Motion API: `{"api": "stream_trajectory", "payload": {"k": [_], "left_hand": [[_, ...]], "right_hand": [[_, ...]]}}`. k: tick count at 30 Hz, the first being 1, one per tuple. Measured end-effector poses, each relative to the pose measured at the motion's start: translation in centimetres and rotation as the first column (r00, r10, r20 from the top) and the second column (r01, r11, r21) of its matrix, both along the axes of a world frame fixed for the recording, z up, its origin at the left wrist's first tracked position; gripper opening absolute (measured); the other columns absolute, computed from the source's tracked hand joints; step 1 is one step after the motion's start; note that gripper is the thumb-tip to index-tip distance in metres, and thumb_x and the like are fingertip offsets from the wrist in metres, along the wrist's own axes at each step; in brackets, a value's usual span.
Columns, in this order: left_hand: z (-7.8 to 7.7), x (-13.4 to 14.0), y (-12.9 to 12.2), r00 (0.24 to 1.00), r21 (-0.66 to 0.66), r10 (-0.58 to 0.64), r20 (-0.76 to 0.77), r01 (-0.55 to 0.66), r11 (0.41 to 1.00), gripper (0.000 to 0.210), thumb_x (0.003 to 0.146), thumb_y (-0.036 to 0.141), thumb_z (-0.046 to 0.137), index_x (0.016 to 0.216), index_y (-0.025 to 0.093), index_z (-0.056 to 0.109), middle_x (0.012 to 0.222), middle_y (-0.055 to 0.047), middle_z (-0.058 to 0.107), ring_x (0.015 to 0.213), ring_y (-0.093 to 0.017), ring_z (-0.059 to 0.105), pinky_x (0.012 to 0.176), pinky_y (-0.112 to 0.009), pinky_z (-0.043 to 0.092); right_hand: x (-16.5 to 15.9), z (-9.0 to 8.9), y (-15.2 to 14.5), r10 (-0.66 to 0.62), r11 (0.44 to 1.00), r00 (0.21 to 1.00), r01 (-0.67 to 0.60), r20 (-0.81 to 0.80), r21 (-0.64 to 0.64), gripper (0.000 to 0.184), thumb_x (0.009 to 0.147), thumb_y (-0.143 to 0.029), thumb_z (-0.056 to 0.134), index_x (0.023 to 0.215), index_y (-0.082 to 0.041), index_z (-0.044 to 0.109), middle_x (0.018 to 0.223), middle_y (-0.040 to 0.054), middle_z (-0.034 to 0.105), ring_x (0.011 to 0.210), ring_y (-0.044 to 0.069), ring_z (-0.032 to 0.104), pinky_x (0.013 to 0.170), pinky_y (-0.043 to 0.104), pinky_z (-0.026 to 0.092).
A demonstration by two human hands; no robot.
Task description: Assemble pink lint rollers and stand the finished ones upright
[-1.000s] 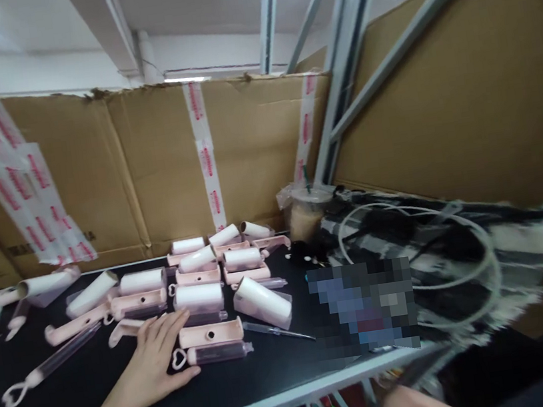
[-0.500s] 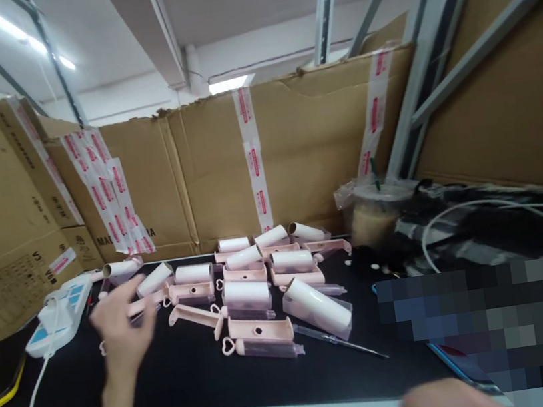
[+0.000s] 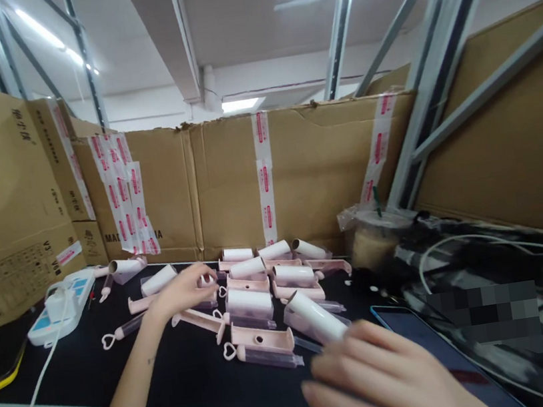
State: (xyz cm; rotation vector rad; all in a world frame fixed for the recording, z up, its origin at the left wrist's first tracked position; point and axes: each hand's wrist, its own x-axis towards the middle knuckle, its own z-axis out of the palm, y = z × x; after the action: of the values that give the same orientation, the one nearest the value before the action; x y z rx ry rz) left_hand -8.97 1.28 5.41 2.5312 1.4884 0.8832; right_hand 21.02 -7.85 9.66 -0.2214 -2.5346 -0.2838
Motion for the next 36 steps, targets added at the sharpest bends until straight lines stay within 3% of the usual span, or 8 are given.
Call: {"api": "stream_trajectory", "payload": {"k": [5,8,11,16,22,27,31,36], "left_hand": [[-3.7,1.2,-1.0,0.988,-0.108,-0.112,-0.110,0.100,0.989,0.029,0.066,0.035,0.066,0.090,0.022,0.060,0.094,-0.003,0.058,0.093,-0.022,0.053,0.081,-0.033,0.042],[-5.6,-0.4,-1.9,0.982,-0.149,-0.125,-0.141,0.104,0.983,0.037,0.069,0.036,0.065,0.103,0.024,0.056,0.106,-0.004,0.055,0.104,-0.023,0.048,0.089,-0.038,0.038],[-7.1,-2.2,-1.5,0.987,-0.136,-0.058,-0.149,0.038,0.990,0.022,0.080,0.028,0.052,0.101,0.023,0.056,0.103,-0.004,0.056,0.101,-0.021,0.049,0.089,-0.037,0.039],[-8.3,-4.3,0.5,0.982,-0.042,0.096,-0.164,-0.104,0.994,0.020,0.081,0.023,0.049,0.099,0.024,0.056,0.099,-0.004,0.055,0.099,-0.022,0.049,0.089,-0.040,0.038],[-8.6,-4.8,1.0,0.978,-0.036,0.126,-0.164,-0.133,0.990,0.026,0.078,0.026,0.051,0.104,0.024,0.055,0.105,-0.005,0.052,0.103,-0.024,0.048,0.094,-0.043,0.036],[-7.6,-3.9,-0.1,0.972,-0.014,0.141,-0.186,-0.146,0.989,0.043,0.078,0.026,0.049,0.121,0.026,0.045,0.117,-0.006,0.050,0.112,-0.027,0.043,0.096,-0.047,0.033],[-6.1,-0.8,-2.1,0.975,0.041,0.144,-0.169,-0.140,0.989,0.044,0.084,0.032,0.043,0.127,0.026,0.038,0.121,-0.007,0.048,0.115,-0.026,0.041,0.098,-0.050,0.030],[-7.0,5.1,-5.0,0.961,-0.023,-0.073,-0.266,0.069,0.997,0.067,0.076,0.047,0.056,0.135,0.033,0.027,0.140,-0.006,0.033,0.127,-0.031,0.027,0.102,-0.058,0.019]], "right_hand": [[-1.4,-5.6,5.3,-0.270,0.950,0.926,0.301,0.265,-0.085,0.020,0.081,-0.027,0.054,0.099,-0.019,0.057,0.092,0.0067,0.061,0.082,0.021,0.055,0.071,0.035,0.043],[-2.5,-9.3,7.5,-0.285,0.934,0.901,0.338,0.328,-0.116,0.026,0.083,-0.033,0.054,0.104,-0.018,0.054,0.099,0.0082,0.058,0.089,0.022,0.054,0.077,0.035,0.041],[-3.8,-11.0,8.6,-0.281,0.934,0.903,0.335,0.325,-0.123,0.023,0.089,-0.032,0.045,0.106,-0.018,0.053,0.100,0.0076,0.057,0.088,0.020,0.053,0.076,0.033,0.039],[-6.6,-11.5,9.9,-0.275,0.946,0.909,0.314,0.314,-0.081,0.029,0.087,-0.042,0.046,0.101,-0.017,0.054,0.098,0.0082,0.056,0.089,0.021,0.051,0.073,0.033,0.037],[-8.6,-12.5,10.0,-0.305,0.942,0.914,0.330,0.267,-0.053,0.043,0.080,-0.054,0.049,0.098,-0.015,0.056,0.098,0.0108,0.058,0.089,0.024,0.052,0.076,0.035,0.039],[-5.1,-9.3,9.1,-0.260,0.946,0.956,0.281,0.136,-0.161,0.056,0.076,-0.061,0.049,0.109,-0.017,0.053,0.103,0.0109,0.058,0.096,0.025,0.052,0.082,0.037,0.038],[1.3,-6.2,9.4,-0.492,0.826,0.868,0.488,0.063,-0.282,0.024,0.084,-0.040,0.050,0.097,-0.020,0.056,0.104,0.0085,0.057,0.096,0.024,0.053,0.080,0.035,0.040],[6.0,-7.7,10.9,-0.634,0.634,0.726,0.685,0.266,-0.359,0.043,0.075,-0.043,0.059,0.110,-0.020,0.051,0.104,0.0106,0.060,0.079,0.025,0.060,0.066,0.032,0.043]]}}
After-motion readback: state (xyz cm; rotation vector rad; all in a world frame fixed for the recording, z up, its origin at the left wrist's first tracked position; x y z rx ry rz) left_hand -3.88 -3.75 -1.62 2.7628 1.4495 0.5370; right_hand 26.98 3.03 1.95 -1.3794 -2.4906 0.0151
